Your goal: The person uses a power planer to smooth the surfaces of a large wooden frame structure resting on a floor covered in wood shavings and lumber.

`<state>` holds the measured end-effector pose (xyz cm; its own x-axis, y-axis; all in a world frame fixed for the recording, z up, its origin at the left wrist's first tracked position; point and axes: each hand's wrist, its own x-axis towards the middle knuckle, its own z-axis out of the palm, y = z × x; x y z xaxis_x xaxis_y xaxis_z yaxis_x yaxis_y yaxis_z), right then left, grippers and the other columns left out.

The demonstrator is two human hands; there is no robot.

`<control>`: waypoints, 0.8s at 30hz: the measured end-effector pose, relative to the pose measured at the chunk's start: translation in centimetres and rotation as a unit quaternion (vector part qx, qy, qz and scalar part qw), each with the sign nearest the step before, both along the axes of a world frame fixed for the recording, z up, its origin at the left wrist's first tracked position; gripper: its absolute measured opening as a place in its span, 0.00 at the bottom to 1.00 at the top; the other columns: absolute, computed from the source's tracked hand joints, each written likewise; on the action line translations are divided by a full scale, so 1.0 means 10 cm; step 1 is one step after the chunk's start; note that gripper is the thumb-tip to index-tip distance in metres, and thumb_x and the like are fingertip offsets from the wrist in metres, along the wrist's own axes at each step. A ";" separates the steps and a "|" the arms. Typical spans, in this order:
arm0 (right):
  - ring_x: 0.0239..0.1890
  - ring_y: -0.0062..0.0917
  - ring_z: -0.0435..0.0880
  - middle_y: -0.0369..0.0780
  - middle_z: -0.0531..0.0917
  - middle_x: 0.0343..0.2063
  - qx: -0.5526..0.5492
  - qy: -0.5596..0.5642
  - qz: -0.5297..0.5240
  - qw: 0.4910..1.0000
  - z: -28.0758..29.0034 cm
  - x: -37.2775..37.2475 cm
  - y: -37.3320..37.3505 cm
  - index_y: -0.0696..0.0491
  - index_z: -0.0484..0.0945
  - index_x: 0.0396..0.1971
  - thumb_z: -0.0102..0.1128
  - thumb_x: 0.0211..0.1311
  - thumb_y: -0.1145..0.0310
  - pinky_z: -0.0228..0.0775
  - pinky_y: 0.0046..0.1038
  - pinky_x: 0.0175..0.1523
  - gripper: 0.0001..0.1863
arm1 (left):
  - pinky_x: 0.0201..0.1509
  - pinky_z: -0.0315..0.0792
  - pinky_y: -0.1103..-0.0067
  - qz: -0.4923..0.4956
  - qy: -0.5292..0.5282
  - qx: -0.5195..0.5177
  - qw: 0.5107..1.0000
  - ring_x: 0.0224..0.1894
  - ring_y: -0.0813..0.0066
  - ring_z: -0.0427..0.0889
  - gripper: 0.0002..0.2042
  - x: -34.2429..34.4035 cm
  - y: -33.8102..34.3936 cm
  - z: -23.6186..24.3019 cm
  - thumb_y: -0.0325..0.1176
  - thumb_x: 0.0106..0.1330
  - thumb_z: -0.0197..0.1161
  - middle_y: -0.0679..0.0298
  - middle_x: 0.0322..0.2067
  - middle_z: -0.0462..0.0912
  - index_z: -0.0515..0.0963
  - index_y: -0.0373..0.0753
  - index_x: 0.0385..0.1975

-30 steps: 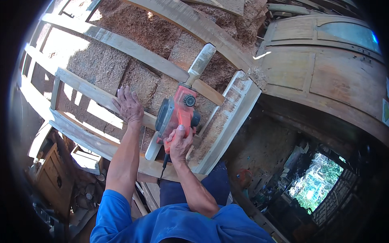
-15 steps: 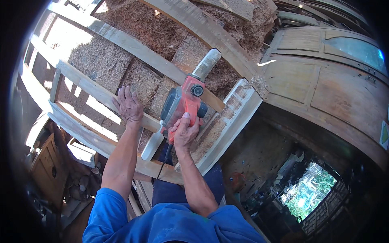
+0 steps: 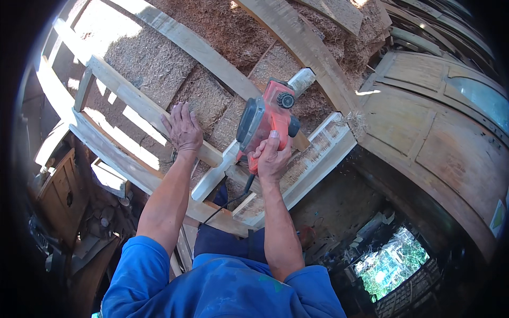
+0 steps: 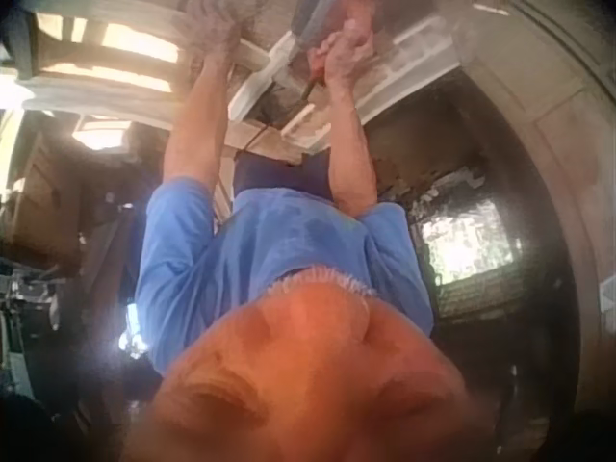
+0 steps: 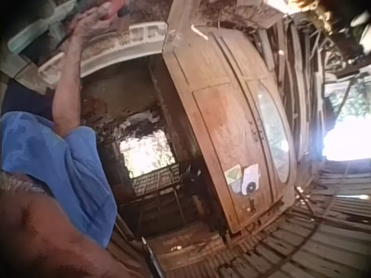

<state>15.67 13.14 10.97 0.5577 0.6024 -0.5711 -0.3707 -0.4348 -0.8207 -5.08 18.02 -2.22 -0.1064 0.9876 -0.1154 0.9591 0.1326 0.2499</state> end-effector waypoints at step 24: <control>0.17 0.16 0.70 0.34 0.72 0.18 -0.025 -0.037 0.363 0.931 -0.02 0.51 0.44 0.57 0.71 0.42 0.59 0.72 0.54 0.69 0.24 0.25 0.19 | 0.81 0.38 0.50 0.020 -0.025 0.026 0.999 0.69 0.63 0.68 0.19 -0.02 -0.02 -0.02 0.40 0.76 0.50 0.62 0.61 0.75 0.73 0.43 0.62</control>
